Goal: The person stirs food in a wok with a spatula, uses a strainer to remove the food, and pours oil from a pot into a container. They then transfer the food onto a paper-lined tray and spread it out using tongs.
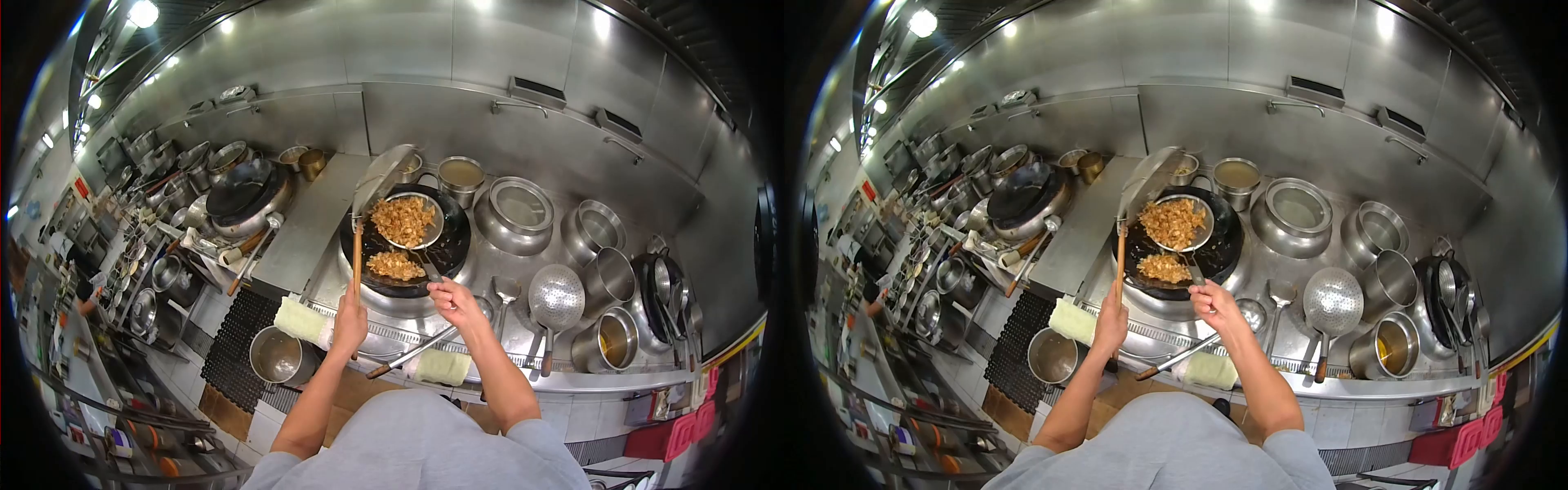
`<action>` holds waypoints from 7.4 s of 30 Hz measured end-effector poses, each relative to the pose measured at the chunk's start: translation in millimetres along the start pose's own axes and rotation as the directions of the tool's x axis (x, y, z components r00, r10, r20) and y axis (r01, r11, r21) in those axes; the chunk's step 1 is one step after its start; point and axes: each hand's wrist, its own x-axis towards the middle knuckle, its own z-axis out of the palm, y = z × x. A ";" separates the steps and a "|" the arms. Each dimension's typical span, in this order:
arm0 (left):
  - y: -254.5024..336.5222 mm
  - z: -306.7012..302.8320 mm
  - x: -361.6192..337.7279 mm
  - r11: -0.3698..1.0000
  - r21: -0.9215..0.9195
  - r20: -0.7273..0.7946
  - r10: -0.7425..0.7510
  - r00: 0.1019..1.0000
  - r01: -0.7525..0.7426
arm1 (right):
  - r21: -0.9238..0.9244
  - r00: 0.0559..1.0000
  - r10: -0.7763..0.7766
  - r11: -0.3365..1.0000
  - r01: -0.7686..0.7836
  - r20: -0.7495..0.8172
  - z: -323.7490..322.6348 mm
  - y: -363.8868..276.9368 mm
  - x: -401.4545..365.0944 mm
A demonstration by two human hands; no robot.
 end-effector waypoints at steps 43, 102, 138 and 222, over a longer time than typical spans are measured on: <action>-11.2 -33.5 13.5 -0.148 -0.733 0.677 -0.067 0.732 0.664 | -0.900 0.568 -0.740 -0.436 0.003 0.360 -93.7 -60.5 23.0; 5.1 -15.0 25.3 -0.064 -0.724 0.678 -0.246 0.692 0.687 | -0.963 0.950 -0.309 0.264 0.049 -0.037 41.2 -54.7 13.7; 18.0 -58.7 58.7 -0.079 -0.757 0.653 -0.126 0.746 0.649 | -0.974 0.814 -0.550 0.213 -0.078 -0.186 -78.5 -83.0 71.2; -32.9 5.7 12.8 -0.313 -0.655 0.720 0.019 0.694 0.688 | -0.133 0.991 -0.064 0.988 0.079 0.114 4.2 -35.4 60.1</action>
